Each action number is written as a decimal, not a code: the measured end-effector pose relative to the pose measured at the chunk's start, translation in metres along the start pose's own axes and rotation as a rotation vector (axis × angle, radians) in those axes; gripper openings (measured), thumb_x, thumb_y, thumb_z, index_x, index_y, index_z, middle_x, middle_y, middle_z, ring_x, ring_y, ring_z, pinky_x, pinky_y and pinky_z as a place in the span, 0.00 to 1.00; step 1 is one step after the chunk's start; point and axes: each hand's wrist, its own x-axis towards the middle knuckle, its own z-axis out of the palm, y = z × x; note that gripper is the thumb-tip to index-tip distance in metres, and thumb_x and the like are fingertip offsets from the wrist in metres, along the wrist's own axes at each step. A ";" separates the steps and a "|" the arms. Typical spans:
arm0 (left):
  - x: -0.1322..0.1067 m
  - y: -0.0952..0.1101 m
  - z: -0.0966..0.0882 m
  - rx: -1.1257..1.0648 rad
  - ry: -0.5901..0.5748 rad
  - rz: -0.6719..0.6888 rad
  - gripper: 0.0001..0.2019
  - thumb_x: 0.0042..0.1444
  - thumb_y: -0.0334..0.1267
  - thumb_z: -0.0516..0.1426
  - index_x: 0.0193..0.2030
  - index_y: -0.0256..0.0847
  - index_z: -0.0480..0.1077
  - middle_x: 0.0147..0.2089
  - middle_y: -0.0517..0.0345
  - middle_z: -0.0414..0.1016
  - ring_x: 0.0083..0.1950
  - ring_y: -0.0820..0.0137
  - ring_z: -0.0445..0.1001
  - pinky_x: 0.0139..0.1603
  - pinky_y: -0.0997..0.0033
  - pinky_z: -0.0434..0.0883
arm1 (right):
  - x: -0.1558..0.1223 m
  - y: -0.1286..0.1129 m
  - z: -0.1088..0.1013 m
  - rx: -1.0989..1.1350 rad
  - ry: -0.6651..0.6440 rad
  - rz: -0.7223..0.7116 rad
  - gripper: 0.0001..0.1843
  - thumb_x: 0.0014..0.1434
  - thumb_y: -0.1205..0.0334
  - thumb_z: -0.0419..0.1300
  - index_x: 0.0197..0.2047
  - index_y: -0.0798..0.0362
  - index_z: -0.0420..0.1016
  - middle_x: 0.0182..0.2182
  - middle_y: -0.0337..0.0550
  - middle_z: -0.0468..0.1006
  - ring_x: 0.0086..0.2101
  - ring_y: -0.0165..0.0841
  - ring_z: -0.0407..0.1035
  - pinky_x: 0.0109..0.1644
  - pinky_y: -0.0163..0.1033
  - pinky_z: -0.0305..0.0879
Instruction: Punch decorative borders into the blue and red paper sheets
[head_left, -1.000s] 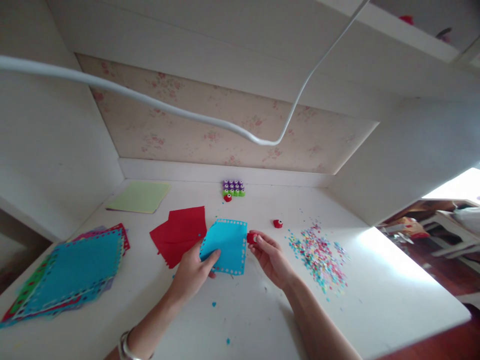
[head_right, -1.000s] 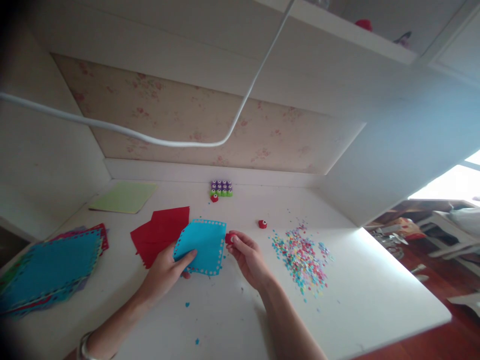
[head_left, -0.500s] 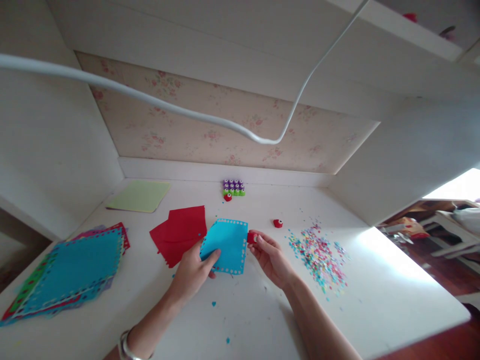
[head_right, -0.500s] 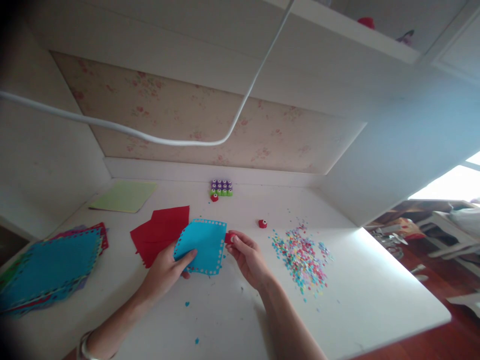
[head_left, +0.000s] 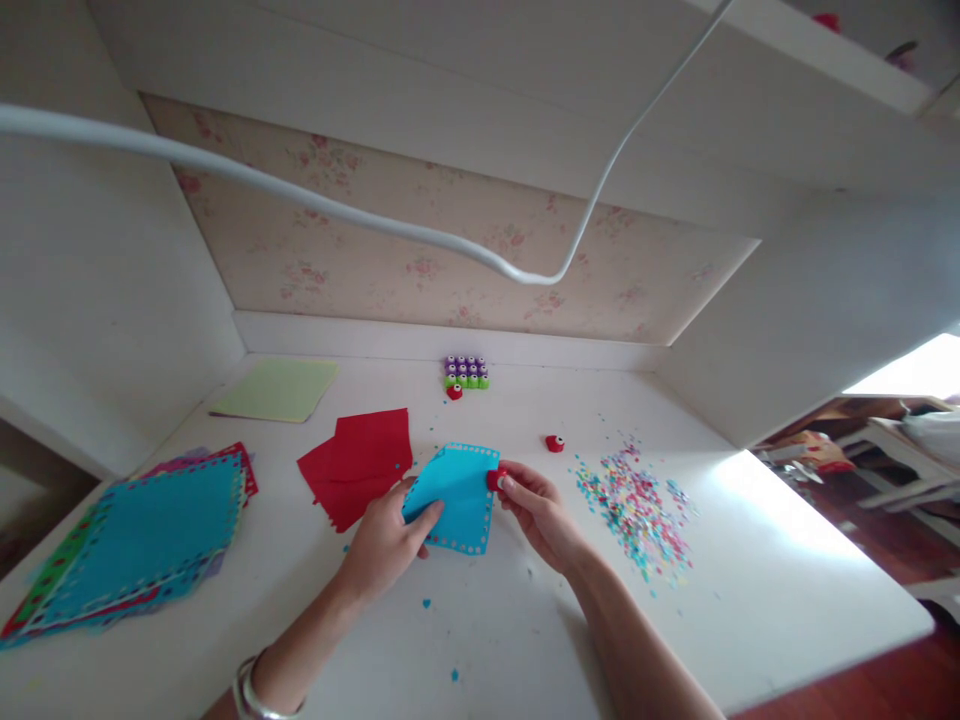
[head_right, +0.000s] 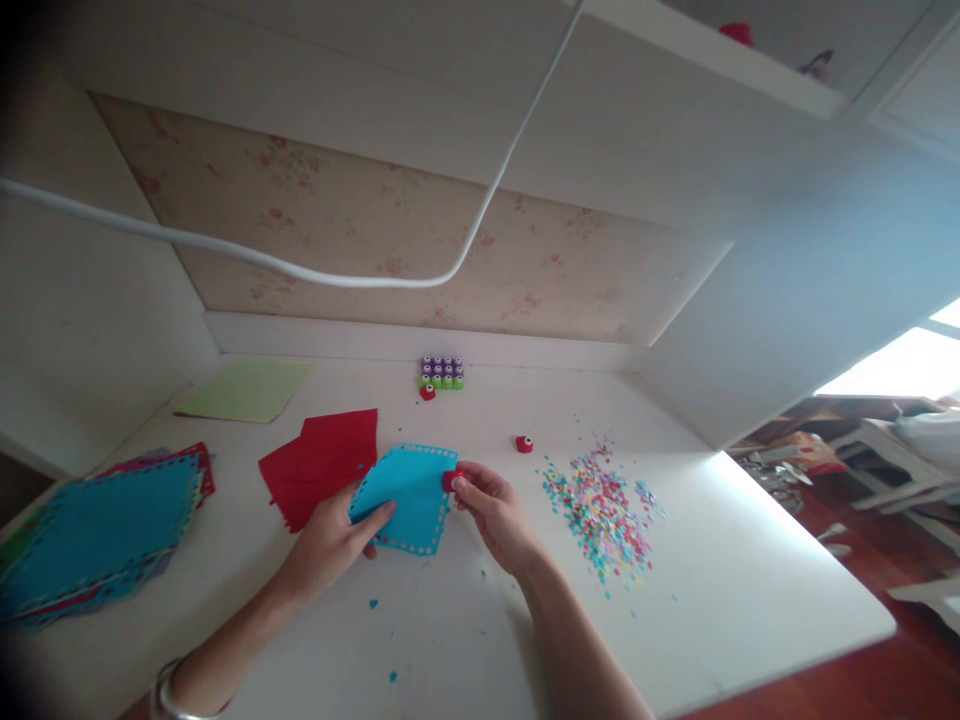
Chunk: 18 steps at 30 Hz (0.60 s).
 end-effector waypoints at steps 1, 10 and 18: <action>0.000 0.000 0.000 -0.001 -0.008 -0.002 0.20 0.56 0.51 0.58 0.48 0.39 0.72 0.32 0.55 0.79 0.22 0.67 0.77 0.20 0.73 0.73 | 0.000 -0.001 0.000 0.006 -0.009 0.012 0.19 0.53 0.58 0.70 0.48 0.52 0.79 0.37 0.43 0.80 0.32 0.30 0.68 0.39 0.37 0.62; 0.002 -0.004 0.002 -0.036 -0.037 -0.011 0.21 0.56 0.51 0.58 0.50 0.39 0.71 0.32 0.55 0.79 0.24 0.66 0.77 0.19 0.73 0.73 | -0.002 -0.002 -0.002 0.013 -0.079 0.075 0.13 0.53 0.59 0.70 0.43 0.53 0.79 0.34 0.40 0.78 0.30 0.27 0.67 0.37 0.34 0.62; 0.003 -0.009 0.004 -0.040 -0.062 -0.017 0.24 0.56 0.51 0.58 0.56 0.39 0.68 0.36 0.54 0.79 0.25 0.66 0.78 0.19 0.74 0.72 | -0.004 -0.004 -0.002 0.032 -0.120 0.148 0.13 0.54 0.57 0.70 0.40 0.51 0.75 0.30 0.35 0.72 0.27 0.24 0.65 0.31 0.30 0.60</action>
